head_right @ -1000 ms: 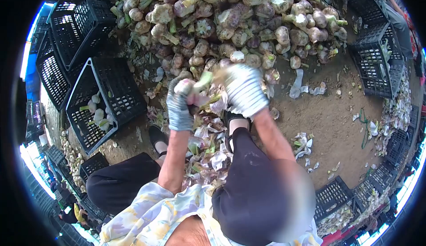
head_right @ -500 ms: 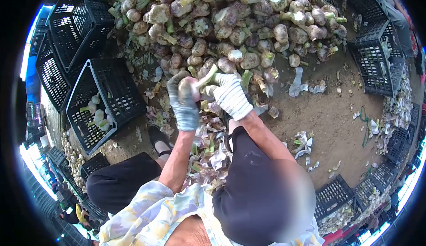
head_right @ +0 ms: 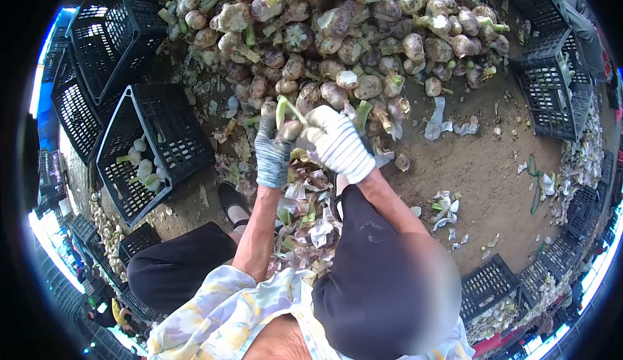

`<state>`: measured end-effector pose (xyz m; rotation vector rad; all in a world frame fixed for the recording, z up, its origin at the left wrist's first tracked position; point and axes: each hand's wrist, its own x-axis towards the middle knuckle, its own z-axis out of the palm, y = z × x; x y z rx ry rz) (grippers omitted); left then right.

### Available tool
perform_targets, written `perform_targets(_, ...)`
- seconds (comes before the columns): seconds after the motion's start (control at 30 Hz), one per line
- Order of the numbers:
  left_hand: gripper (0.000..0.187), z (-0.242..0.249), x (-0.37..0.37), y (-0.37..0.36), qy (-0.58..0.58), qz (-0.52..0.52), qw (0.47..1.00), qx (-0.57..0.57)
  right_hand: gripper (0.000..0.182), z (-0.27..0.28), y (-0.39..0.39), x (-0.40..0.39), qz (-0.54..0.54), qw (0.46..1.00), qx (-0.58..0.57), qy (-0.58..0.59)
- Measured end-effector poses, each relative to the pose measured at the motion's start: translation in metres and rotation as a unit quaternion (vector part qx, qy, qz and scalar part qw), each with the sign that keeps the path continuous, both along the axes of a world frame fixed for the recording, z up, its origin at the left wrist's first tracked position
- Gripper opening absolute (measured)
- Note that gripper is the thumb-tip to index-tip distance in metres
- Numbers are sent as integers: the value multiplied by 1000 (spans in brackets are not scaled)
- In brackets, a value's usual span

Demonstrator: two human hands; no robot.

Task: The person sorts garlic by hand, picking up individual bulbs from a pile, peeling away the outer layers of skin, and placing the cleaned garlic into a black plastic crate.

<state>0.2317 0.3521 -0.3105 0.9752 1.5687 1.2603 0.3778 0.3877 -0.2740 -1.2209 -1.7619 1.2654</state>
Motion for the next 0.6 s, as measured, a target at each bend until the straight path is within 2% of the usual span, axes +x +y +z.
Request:
perform_targets(0.03, 35, 5, -2, 0, -179, 44, 982, -50, 10, -1, 1, 0, -6, 1000, 7, -11)
perform_targets(0.07, 32, 10, -4, 0, -351, 85, 927, -98, 11, -2, 4, 3, -12, 1000, 14, -22)
perform_targets(0.1, 33, 11, -14, -4, -441, 53, 887, -128, 11, -13, 10, 11, -75, 992, -83, 65)
perform_targets(0.13, 37, 5, -18, -6, -499, 23, 860, -102, 12, -32, 20, 23, -136, 963, -176, 151)
perform_targets(0.17, 38, 12, -17, -5, -504, 34, 858, -96, 14, -32, 31, 25, -190, 973, -128, 35)
perform_targets(0.2, 40, 19, -17, -4, -507, 45, 856, -90, 25, -23, 28, 36, -149, 955, -256, 3)
perform_targets(0.27, 42, 11, -23, -1, -483, -19, 874, -46, 39, -17, 14, 30, -40, 998, -14, -50)
perform_targets(0.3, 46, 5, -23, 0, -485, -19, 873, -49, 49, -16, 12, 30, -11, 994, 63, -86)
perform_targets(0.33, 46, 8, -20, 3, -488, -18, 871, -49, 49, -7, 10, 28, -9, 994, 62, -88)
perform_targets(0.37, 44, 14, -14, 6, -453, -18, 889, -55, 47, 8, 8, 21, -27, 991, -104, 84)
perform_targets(0.4, 41, 17, -10, 7, -418, -21, 906, -63, 46, 16, 6, 12, -49, 930, -263, 254)
perform_targets(0.43, 37, 10, -7, 7, -368, -25, 928, -54, 43, 13, 5, 4, -55, 906, -326, 264)
perform_targets(0.47, 30, 18, -4, 7, -241, -33, 967, -77, 40, 0, 6, -4, -52, 913, -313, 257)
perform_targets(0.53, 22, 16, -1, 2, -108, -40, 991, -60, 38, -5, 9, -6, -60, 883, -399, 240)
perform_targets(0.57, 18, 15, 0, 1, -43, -60, 997, 3, 38, -4, 9, -6, -59, 883, -399, 240)
perform_targets(0.6, 18, 14, 0, 1, -42, -60, 997, 3, 39, -1, 10, -7, -46, 897, -383, 217)
